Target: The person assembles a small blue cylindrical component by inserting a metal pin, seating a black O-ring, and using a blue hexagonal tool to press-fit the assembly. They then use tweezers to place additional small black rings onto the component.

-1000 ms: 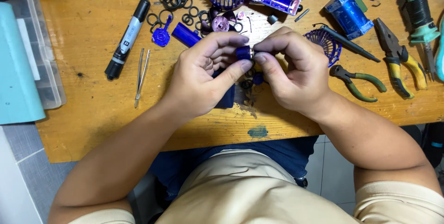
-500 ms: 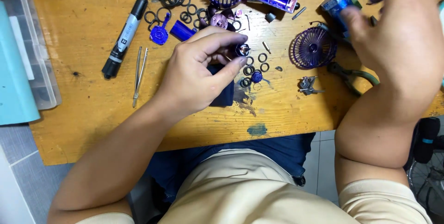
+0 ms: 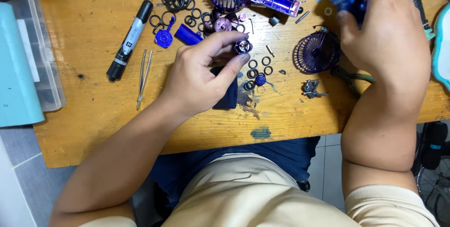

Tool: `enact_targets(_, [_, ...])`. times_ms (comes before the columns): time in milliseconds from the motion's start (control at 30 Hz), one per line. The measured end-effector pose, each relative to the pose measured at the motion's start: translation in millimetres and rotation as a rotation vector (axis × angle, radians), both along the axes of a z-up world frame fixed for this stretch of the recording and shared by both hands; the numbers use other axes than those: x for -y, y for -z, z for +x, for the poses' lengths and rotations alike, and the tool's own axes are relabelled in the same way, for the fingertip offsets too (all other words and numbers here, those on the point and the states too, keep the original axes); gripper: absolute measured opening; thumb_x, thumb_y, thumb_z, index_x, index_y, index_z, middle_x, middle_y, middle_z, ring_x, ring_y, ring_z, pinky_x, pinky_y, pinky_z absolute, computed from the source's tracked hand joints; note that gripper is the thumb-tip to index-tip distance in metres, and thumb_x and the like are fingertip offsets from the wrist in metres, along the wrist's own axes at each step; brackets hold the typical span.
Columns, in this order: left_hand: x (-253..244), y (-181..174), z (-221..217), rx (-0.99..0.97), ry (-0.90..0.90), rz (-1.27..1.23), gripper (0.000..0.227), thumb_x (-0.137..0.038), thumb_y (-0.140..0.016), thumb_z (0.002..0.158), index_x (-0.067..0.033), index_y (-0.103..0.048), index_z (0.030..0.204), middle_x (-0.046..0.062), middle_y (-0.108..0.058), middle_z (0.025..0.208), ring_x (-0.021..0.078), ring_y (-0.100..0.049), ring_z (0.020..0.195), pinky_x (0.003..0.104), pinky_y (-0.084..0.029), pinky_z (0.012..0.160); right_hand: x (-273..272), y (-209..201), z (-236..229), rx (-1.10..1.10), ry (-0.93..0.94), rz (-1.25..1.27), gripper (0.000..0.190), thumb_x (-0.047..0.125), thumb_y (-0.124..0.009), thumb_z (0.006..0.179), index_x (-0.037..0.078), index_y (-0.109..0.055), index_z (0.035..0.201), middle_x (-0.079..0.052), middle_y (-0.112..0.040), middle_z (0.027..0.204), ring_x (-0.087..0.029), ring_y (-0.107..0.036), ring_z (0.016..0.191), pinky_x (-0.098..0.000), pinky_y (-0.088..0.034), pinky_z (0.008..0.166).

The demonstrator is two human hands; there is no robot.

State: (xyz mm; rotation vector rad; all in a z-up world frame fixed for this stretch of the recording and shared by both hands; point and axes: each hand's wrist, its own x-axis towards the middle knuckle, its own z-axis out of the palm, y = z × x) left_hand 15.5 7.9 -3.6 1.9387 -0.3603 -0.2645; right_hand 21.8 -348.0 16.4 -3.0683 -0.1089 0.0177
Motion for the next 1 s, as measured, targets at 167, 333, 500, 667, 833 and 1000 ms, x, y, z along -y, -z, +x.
enact_targets(167, [-2,4,6,0.167,0.072,0.043,0.033,-0.026,-0.076,0.113,-0.0127,-0.075,0.144,0.007,-0.086,0.128,0.0236,-0.084,0.107,0.042,-0.07,0.086,-39,-23,-8,0.159,-0.426,0.444,0.043,0.0,-0.062,0.123,-0.024,-0.048,0.156,-0.045,-0.053,0.141,-0.062,-0.056,0.129,-0.0653,-0.047,0.111])
enact_targets(333, [-10,1,11,0.204,0.191,0.105,0.032,-0.026,-0.078,0.111,-0.0077,-0.077,0.137,0.009,-0.068,0.127,0.029,-0.074,0.105,0.049,-0.063,0.081,-62,-1,-29,-0.071,-0.425,0.476,0.054,0.016,-0.068,0.119,-0.011,-0.05,0.162,-0.026,-0.068,0.118,-0.043,-0.069,0.083,-0.0516,-0.053,0.074])
enact_targets(500, [-28,-3,10,0.127,0.375,0.299,0.032,-0.023,-0.077,0.099,-0.0118,-0.083,0.128,0.012,-0.088,0.103,0.0328,-0.081,0.09,0.051,-0.059,0.081,-72,2,-23,-0.025,-0.682,0.53,0.049,0.018,-0.064,0.118,-0.017,-0.05,0.15,-0.035,-0.067,0.132,-0.046,-0.073,0.102,-0.0519,-0.06,0.087])
enact_targets(667, [-30,15,2,0.037,0.425,0.427,0.032,-0.029,-0.074,0.1,-0.0117,-0.08,0.125,0.011,-0.085,0.113,0.0375,-0.075,0.105,0.057,-0.056,0.084,-85,-1,-29,-0.096,-0.731,0.483,0.05,0.024,-0.063,0.119,-0.016,-0.052,0.147,-0.035,-0.07,0.129,-0.048,-0.073,0.108,-0.0538,-0.062,0.095])
enact_targets(833, [-30,20,8,-0.025,0.456,0.429,0.036,-0.031,-0.074,0.099,-0.0078,-0.08,0.126,0.012,-0.085,0.125,0.0394,-0.074,0.113,0.059,-0.057,0.088,-93,4,-30,-0.159,-0.76,0.474,0.052,0.026,-0.064,0.118,-0.014,-0.053,0.149,-0.033,-0.07,0.132,-0.049,-0.074,0.113,-0.0534,-0.061,0.098])
enact_targets(1000, [-34,23,13,-0.056,0.498,0.458,0.027,-0.034,-0.08,0.104,-0.0129,-0.083,0.121,0.009,-0.073,0.117,0.0374,-0.07,0.112,0.059,-0.056,0.086,-95,5,-27,-0.19,-0.762,0.512,0.048,0.018,-0.066,0.117,-0.015,-0.052,0.149,-0.033,-0.068,0.131,-0.05,-0.071,0.115,-0.0541,-0.059,0.1])
